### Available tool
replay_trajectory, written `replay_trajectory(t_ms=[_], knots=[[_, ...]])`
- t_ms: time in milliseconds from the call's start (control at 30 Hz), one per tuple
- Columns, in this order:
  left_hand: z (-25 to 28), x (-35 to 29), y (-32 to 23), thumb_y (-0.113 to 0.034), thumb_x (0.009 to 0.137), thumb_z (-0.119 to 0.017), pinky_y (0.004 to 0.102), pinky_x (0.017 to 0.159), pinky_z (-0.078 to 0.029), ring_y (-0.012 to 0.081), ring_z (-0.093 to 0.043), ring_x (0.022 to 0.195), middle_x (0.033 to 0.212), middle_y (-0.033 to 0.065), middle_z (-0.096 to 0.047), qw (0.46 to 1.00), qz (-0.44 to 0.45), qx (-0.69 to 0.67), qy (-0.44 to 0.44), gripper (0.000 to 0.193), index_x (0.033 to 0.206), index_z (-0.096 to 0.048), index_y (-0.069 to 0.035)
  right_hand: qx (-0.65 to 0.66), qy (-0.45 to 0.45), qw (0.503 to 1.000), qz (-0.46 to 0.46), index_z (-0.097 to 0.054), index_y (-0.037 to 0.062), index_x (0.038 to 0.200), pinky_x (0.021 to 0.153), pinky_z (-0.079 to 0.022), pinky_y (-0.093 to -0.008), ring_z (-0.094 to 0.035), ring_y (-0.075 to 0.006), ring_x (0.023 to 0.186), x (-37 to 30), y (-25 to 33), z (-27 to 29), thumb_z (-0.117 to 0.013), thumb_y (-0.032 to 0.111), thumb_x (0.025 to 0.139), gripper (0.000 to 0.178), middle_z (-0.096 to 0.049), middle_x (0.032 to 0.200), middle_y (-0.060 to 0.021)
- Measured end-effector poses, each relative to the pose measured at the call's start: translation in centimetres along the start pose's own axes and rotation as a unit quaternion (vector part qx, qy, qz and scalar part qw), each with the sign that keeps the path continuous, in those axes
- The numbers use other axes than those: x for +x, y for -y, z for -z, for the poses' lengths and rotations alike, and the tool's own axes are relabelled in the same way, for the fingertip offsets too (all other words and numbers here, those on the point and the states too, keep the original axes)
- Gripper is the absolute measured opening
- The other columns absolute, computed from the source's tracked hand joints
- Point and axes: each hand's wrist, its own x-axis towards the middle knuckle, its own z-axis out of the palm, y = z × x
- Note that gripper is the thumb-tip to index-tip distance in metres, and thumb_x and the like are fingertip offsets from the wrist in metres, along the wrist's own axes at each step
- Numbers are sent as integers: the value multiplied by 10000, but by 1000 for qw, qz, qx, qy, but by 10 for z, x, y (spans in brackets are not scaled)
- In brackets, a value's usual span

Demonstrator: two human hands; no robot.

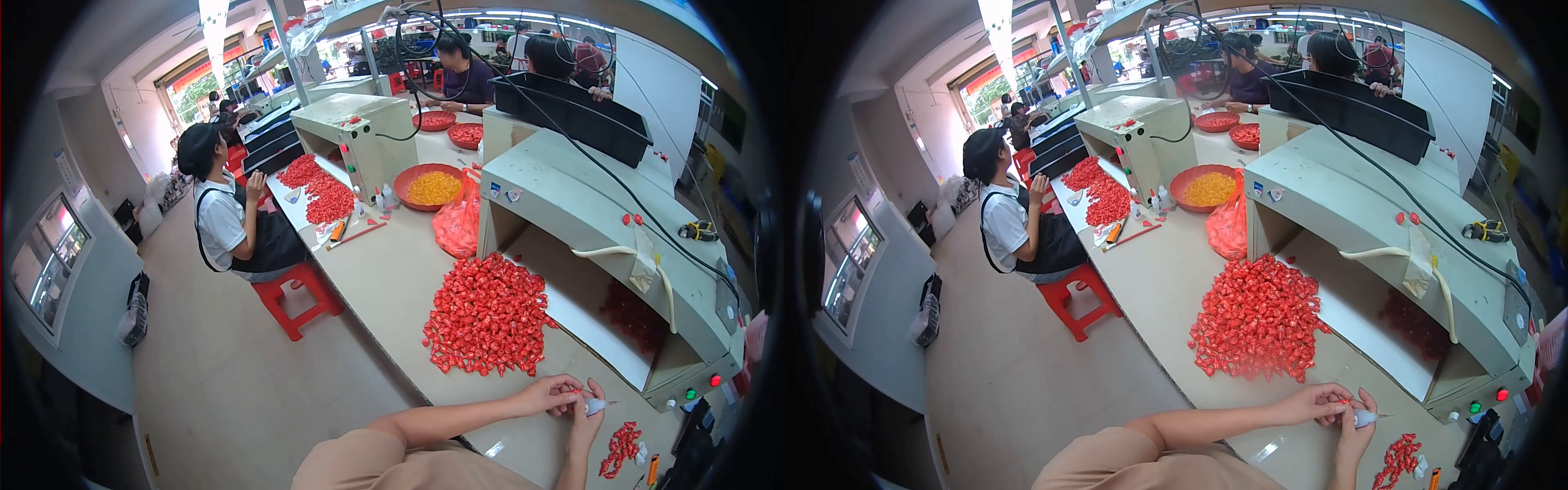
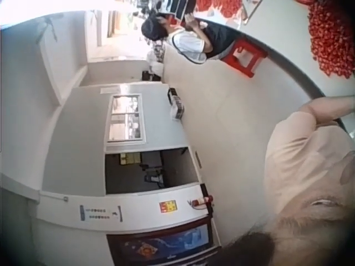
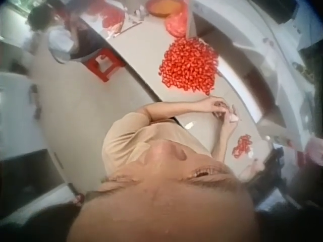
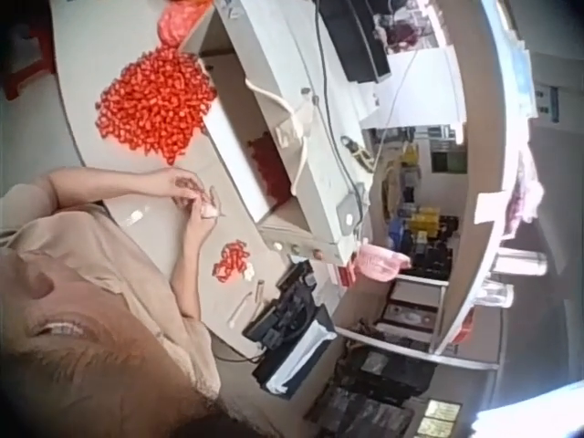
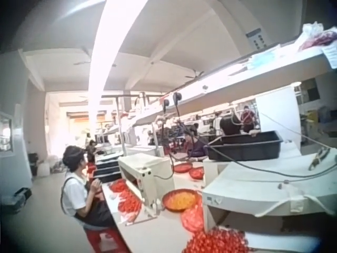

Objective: The person applies glue from a bottle to small red toy components, then assembles them by hand.

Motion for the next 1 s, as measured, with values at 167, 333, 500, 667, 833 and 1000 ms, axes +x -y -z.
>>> replay_trajectory(t_ms=[167,333,500,667,833,1000], knots=[[0,12,14,-235,996,-533,249,764,-519,89,-585,855,954,11,-595,963,98,-251,-11,326,1288,-522,-92,13,11,1000,-13,-393,24,1332,719,-475,-209,-566,-91,829,8,-5,2,-609,47,914,471,-597,967,-57],[14,13,24,-221,1002,-512,280,791,-518,94,-568,852,949,1,-580,919,72,-383,-69,317,1282,-537,-74,12,34,999,-22,-417,54,1146,806,-493,-259,-585,-145,940,6,-16,8,-621,-17,883,340,-604,1041,-96],[37,14,6,-209,996,-525,291,792,-515,81,-563,840,930,-3,-586,899,38,-425,-100,331,1305,-523,-91,-120,94,988,-16,-495,35,1013,836,-487,-270,-606,-146,956,13,-6,9,-692,-20,834,272,-654,1026,-102],[29,12,9,-234,997,-524,295,763,-507,97,-557,816,919,2,-585,893,94,-435,-63,329,1282,-533,-71,-212,76,974,-37,-521,28,1061,748,-488,-263,-576,-108,870,13,0,31,-721,91,851,297,-638,956,-57],[15,12,3,-206,993,-532,292,770,-510,102,-555,836,955,8,-584,906,117,-398,-83,352,1322,-514,-82,-72,14,997,11,-510,29,1065,720,-464,-242,-539,-88,816,5,9,38,-662,248,913,306,-595,950,-49],[13,10,7,-174,987,-540,294,779,-512,106,-552,847,970,14,-583,924,125,-346,-103,380,1354,-495,-86,-6,-12,999,30,-508,31,1064,722,-443,-223,-528,-78,814,3,6,38,-660,268,920,317,-575,941,-38]])
